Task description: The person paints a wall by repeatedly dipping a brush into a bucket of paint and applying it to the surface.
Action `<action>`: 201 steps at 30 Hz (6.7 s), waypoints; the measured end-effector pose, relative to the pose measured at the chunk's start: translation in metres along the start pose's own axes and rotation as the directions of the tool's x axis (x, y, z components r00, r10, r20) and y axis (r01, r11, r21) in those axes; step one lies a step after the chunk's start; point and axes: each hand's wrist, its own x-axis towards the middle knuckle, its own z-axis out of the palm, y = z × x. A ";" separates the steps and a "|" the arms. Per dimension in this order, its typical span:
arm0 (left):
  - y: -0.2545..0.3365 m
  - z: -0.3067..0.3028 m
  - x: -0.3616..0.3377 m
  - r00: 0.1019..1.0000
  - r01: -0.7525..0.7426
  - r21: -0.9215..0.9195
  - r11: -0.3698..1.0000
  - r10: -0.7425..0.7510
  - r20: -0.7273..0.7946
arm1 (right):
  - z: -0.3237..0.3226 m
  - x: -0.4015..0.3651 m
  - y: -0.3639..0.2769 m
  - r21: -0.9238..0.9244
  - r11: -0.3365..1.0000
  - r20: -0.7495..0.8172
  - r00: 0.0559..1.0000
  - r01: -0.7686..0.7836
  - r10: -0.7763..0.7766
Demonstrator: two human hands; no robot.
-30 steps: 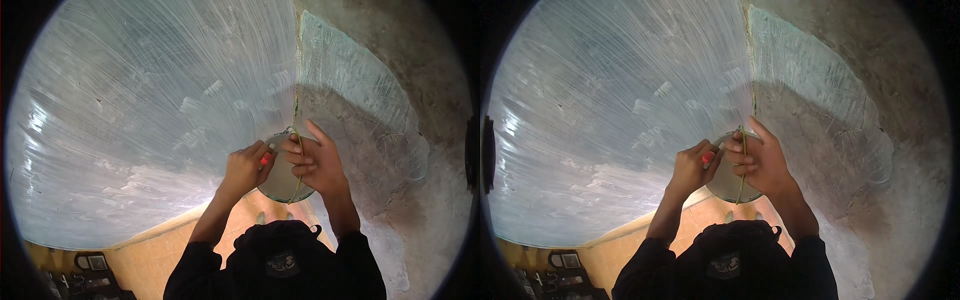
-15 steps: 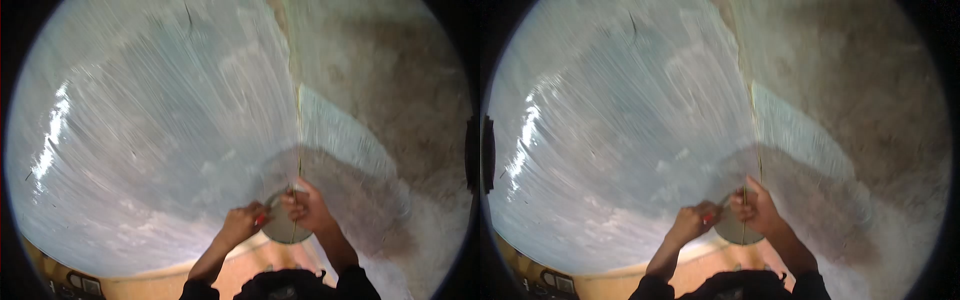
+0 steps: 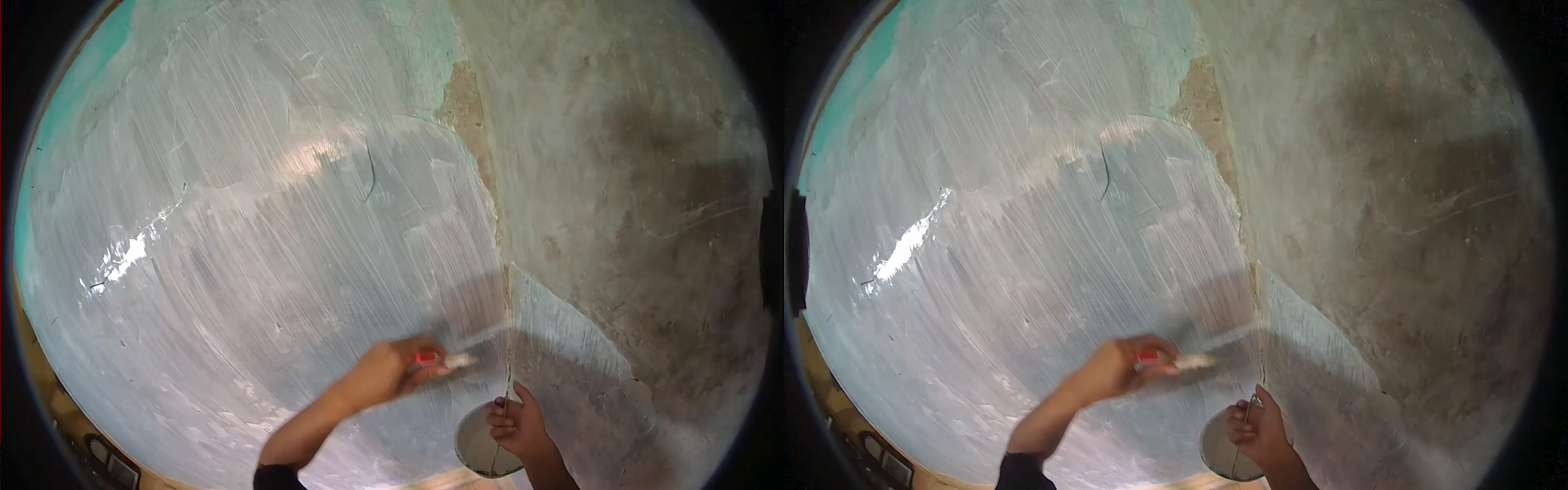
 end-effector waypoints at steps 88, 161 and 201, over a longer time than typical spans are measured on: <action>0.097 -0.336 0.346 0.715 -0.203 0.838 0.506 0.662 -0.226 | -0.049 0.027 0.030 -0.133 0.990 -0.381 0.925 -0.056 0.001; 0.038 -0.013 0.181 0.846 -0.175 0.145 0.974 0.224 -0.484 | -0.128 -0.020 0.065 -0.073 0.997 -0.264 0.964 -0.006 -0.014; 0.003 0.029 0.210 0.351 -0.149 0.547 0.824 0.562 -0.749 | -0.151 -0.033 0.062 -0.149 0.988 -0.373 0.923 0.037 -0.091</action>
